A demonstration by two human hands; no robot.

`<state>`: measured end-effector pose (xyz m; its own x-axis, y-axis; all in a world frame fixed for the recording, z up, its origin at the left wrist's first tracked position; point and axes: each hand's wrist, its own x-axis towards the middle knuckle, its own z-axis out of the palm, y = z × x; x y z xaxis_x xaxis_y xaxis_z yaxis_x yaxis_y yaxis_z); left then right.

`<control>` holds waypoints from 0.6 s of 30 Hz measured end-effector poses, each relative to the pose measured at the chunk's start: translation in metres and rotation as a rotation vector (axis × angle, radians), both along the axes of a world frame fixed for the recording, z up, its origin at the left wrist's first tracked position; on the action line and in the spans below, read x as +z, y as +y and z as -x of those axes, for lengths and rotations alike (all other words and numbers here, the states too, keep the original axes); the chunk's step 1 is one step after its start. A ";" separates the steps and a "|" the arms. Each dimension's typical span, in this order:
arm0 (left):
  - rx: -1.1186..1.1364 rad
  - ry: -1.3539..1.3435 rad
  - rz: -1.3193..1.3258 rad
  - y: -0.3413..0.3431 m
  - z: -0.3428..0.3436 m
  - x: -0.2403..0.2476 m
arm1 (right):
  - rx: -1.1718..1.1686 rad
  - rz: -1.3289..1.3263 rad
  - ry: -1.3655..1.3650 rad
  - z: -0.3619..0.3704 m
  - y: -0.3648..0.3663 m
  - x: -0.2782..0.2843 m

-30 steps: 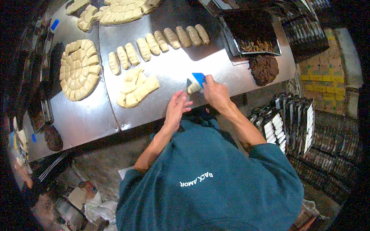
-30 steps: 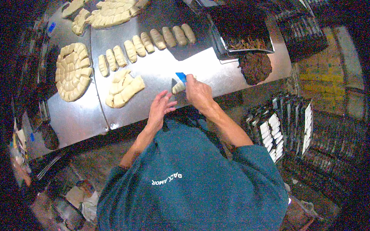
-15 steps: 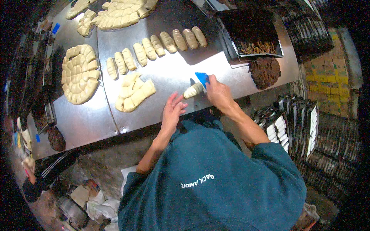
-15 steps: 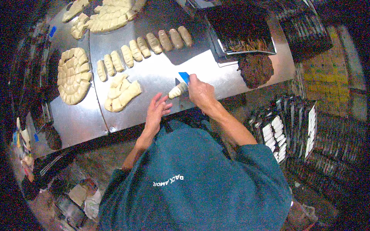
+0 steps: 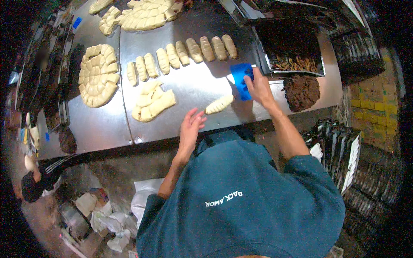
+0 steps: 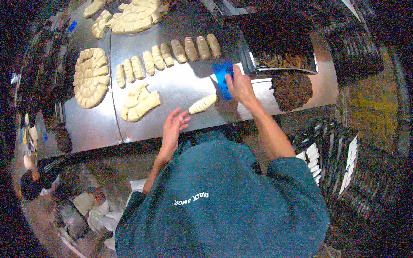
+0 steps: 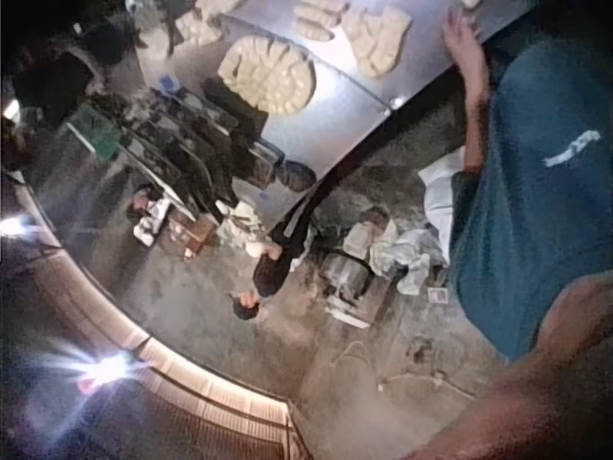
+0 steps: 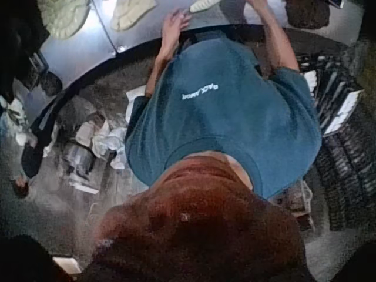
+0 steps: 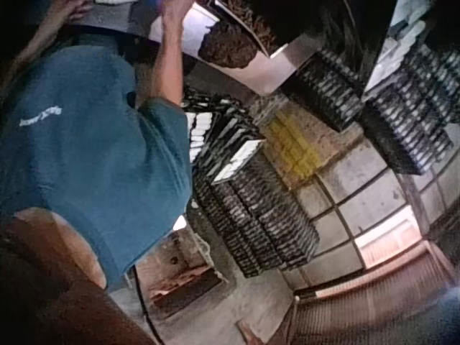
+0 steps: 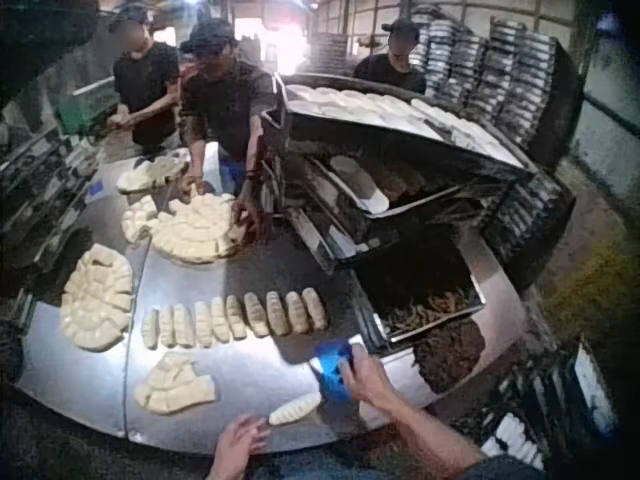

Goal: The person fills small pieces of dough with a dark filling, rolls them into logs, and places them on a metal tray. They repeat this process multiple times, arranging the finished pastries in rows on the tray.

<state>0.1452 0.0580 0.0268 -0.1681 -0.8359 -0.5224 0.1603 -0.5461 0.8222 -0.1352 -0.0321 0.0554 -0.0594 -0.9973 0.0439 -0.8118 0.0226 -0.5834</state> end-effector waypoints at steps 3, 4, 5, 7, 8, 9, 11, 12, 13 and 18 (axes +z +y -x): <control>0.070 -0.006 0.014 0.010 0.003 0.002 | 0.072 0.011 0.133 0.004 -0.026 -0.001; 0.096 -0.007 0.019 0.013 0.005 0.003 | 0.100 0.099 0.207 0.001 -0.027 0.004; 0.122 -0.009 0.014 0.017 0.006 0.000 | 0.126 0.190 0.278 -0.005 -0.026 0.013; 0.175 -0.003 0.015 0.020 0.010 -0.007 | 0.300 0.236 0.183 -0.027 -0.008 0.036; 0.197 -0.008 -0.005 0.021 0.017 -0.005 | 0.482 0.252 0.133 -0.031 0.003 0.021; 0.223 -0.009 -0.018 0.023 0.023 -0.002 | 0.633 0.032 0.219 -0.043 0.013 0.030; 0.287 0.011 -0.016 0.028 0.032 -0.001 | 0.787 0.166 0.183 -0.054 0.034 -0.009; 0.323 0.010 -0.005 0.032 0.037 -0.002 | 0.876 -0.053 0.245 -0.062 0.033 -0.025; 0.382 0.042 -0.025 0.034 0.040 0.000 | 0.916 0.143 0.180 -0.062 0.036 -0.033; 0.426 0.206 0.025 0.021 0.044 -0.004 | 1.058 0.079 0.335 -0.052 0.019 -0.035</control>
